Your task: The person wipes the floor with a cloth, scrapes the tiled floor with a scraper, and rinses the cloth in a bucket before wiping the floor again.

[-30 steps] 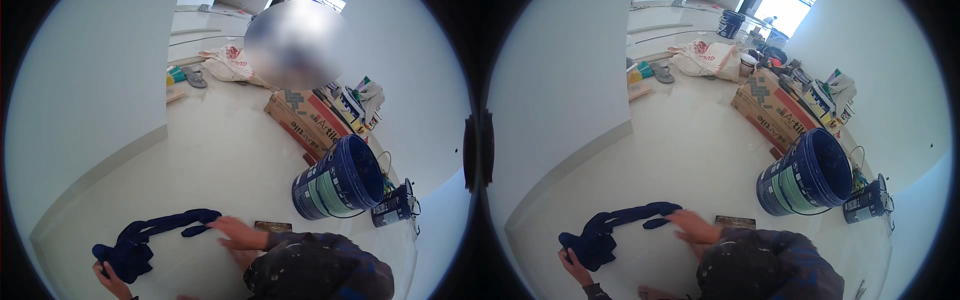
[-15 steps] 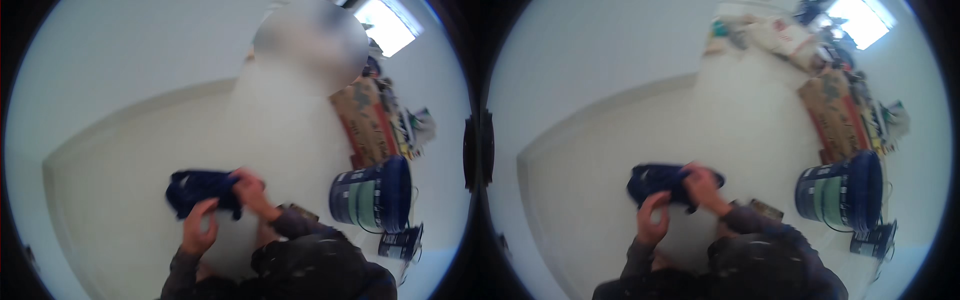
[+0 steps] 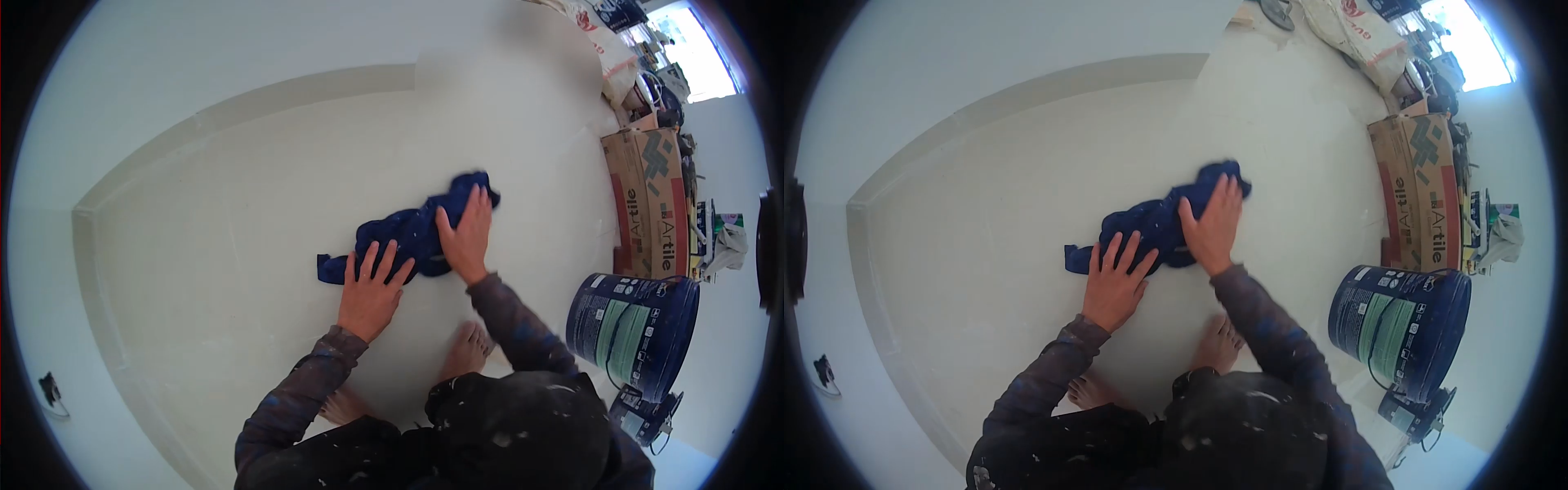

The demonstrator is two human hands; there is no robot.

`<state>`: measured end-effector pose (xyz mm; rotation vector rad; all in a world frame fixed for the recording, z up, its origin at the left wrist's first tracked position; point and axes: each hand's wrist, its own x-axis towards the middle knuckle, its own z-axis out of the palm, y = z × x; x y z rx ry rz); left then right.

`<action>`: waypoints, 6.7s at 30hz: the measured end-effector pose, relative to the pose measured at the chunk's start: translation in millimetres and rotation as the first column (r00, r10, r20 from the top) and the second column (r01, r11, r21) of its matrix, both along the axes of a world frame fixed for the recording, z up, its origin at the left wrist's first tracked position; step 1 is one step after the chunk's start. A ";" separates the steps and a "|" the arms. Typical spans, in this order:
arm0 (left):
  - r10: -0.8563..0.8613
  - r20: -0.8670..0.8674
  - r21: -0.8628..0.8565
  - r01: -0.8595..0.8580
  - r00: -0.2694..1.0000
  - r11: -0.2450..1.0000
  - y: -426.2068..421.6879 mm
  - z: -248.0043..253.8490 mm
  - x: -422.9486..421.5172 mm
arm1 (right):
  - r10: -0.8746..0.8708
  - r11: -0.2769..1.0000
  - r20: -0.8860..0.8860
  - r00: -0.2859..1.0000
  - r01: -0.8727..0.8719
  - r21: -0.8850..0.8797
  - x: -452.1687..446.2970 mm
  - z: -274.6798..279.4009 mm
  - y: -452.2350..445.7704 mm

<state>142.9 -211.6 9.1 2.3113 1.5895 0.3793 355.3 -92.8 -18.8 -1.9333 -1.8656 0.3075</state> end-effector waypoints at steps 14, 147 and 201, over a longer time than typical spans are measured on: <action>0.561 -0.162 0.108 -0.551 0.811 0.828 -56.6 -19.3 -73.4 | 0.740 0.669 -0.085 0.668 -0.714 0.206 -202.2 7.8 66.2; 0.698 0.091 -0.014 -0.700 0.710 0.714 -116.1 7.6 -95.2 | 0.650 0.724 -0.356 0.671 -0.689 0.022 -122.6 84.4 -36.7; 0.577 0.239 0.047 -0.603 0.781 0.796 -67.6 23.4 -119.2 | 0.794 0.608 -0.069 0.604 -0.786 0.113 -259.4 43.9 96.4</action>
